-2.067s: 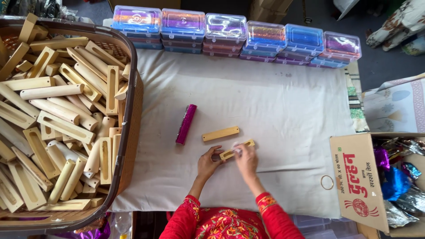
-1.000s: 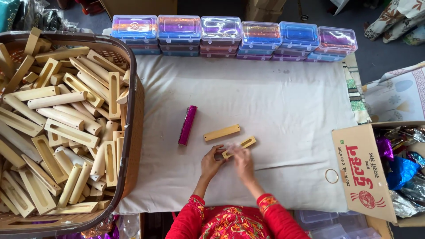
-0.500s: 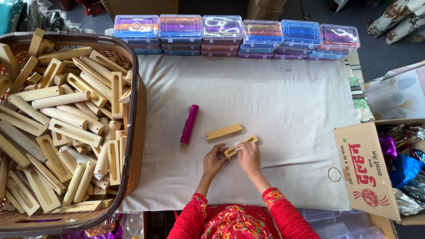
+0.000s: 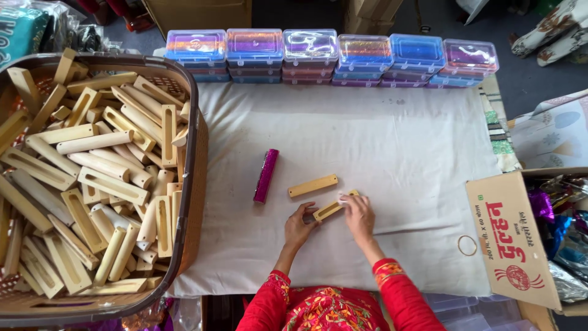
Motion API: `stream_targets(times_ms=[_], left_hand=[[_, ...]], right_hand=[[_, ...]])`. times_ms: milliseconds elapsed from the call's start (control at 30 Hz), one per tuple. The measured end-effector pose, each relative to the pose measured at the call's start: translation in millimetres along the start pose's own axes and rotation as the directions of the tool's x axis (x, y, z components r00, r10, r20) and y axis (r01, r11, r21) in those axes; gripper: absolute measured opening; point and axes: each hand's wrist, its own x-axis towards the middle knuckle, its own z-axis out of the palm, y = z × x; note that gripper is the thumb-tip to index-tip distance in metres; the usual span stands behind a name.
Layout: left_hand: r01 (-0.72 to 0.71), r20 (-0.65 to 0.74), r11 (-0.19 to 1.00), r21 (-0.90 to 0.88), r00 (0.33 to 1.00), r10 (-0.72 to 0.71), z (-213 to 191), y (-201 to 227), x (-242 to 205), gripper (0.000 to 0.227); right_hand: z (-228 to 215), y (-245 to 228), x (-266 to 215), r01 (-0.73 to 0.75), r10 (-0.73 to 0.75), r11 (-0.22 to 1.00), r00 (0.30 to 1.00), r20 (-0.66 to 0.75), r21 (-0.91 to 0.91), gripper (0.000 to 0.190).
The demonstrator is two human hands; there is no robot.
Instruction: The person is seen wrapping purple paper around wooden pieces and then assembling them together.
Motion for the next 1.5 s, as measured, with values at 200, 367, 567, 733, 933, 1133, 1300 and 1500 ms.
stream_targets(times_ms=[200, 367, 567, 733, 933, 1133, 1300, 1500], left_hand=[[0.088, -0.02, 0.996, -0.022, 0.996, -0.088, 5.3, -11.9, 0.6, 0.058], [0.002, -0.01, 0.999, -0.054, 1.0, -0.002, 1.7, -4.0, -0.6, 0.06], [0.03, 0.002, 1.0, -0.005, 1.0, -0.03, -0.1, 4.8, -4.7, 0.058], [-0.235, -0.159, 0.926, 0.296, 0.944, 0.29, -1.8, 2.0, -12.4, 0.056], [-0.163, -0.136, 0.897, 0.41, 0.962, 0.238, 9.2, -11.8, -8.0, 0.035], [0.034, -0.116, 0.994, 0.1, 0.993, -0.022, 12.1, 6.0, -9.6, 0.032], [-0.133, -0.151, 0.939, 0.317, 0.97, 0.188, 11.6, 4.1, -7.9, 0.035], [-0.186, -0.161, 0.95, 0.251, 0.96, 0.23, 8.1, 14.3, -9.0, 0.024]], right_hand=[[15.0, -35.5, -27.7, 0.269, -0.28, 0.954, 0.958, 0.067, 0.133, 0.034], [5.0, 26.2, 0.5, 0.17, -0.182, 0.978, 0.98, -0.087, -0.122, 0.037], [-5.8, 28.1, 4.0, -0.139, 0.199, 0.963, 0.945, -0.259, 0.231, 0.033], [-3.6, 57.2, -31.4, -0.254, 0.258, 0.966, 0.952, -0.167, 0.046, 0.035], [-19.4, 49.9, -35.1, -0.032, 0.019, 0.994, 0.992, -0.122, -0.104, 0.034], [5.6, -12.4, -34.1, -0.132, 0.17, 0.97, 0.968, -0.182, 0.205, 0.038], [28.9, -10.2, -44.1, 0.282, -0.283, 0.959, 0.958, -0.038, -0.032, 0.049], [11.2, 35.6, -18.5, 0.07, -0.079, 0.994, 0.99, -0.115, -0.079, 0.045]])
